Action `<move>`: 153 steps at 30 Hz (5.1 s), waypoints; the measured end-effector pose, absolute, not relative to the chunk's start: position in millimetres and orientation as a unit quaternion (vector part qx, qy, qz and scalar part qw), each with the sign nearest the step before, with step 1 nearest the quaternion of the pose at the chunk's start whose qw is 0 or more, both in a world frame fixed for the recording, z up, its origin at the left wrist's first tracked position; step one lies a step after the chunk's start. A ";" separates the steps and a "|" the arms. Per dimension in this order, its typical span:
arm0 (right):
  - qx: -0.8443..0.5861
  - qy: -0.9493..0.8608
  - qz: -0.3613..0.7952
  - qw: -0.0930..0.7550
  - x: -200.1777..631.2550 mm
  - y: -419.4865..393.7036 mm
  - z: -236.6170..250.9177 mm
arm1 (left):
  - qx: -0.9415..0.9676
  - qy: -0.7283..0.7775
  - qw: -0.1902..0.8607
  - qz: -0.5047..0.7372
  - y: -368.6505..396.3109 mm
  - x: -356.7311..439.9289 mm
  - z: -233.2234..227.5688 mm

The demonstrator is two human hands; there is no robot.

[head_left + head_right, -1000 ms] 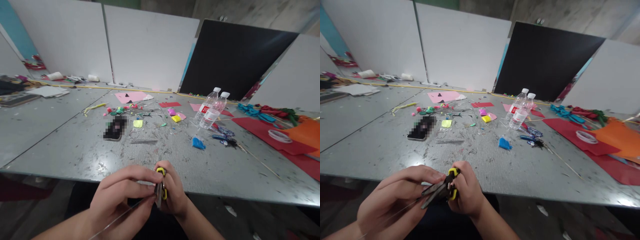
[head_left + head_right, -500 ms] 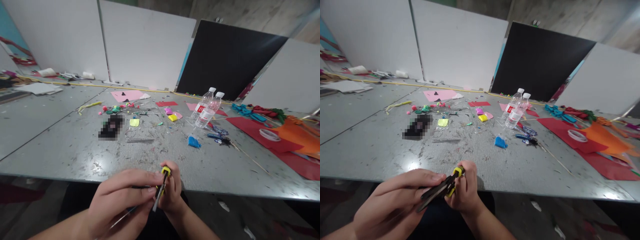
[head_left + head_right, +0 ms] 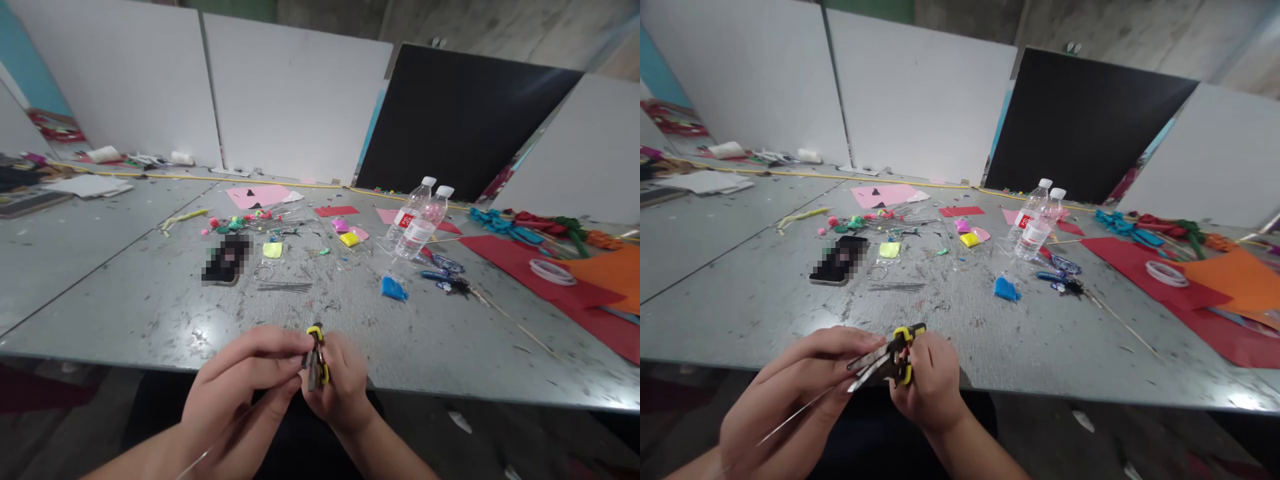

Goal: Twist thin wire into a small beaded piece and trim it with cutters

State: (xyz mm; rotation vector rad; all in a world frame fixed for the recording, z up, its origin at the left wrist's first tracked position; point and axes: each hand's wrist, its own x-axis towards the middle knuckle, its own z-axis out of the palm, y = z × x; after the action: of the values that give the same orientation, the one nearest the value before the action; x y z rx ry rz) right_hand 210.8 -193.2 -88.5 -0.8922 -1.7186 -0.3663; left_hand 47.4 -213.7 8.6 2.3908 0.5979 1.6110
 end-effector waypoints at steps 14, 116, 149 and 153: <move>-0.342 -0.733 -0.170 0.563 212.1 -194.0 -91.4 | 0.771 0.247 0.097 0.579 -217.2 53.4 0.8; -0.254 -0.729 -0.117 0.625 208.0 -182.7 -79.4 | 0.772 0.167 0.083 0.608 -210.8 54.0 -7.3; -0.264 -0.745 -0.105 0.603 209.4 -183.3 -79.5 | 0.786 0.186 0.040 0.588 -210.9 50.1 -12.9; -0.271 -0.740 -0.122 0.603 207.7 -184.3 -78.0 | 0.780 0.191 0.012 0.596 -212.7 49.8 -20.0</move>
State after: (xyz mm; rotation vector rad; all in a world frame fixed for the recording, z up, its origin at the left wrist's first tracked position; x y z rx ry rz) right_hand 207.7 -184.3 -78.0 -0.6286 -1.7142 -0.2833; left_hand 49.8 -212.7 -20.0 2.4305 0.5942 1.8585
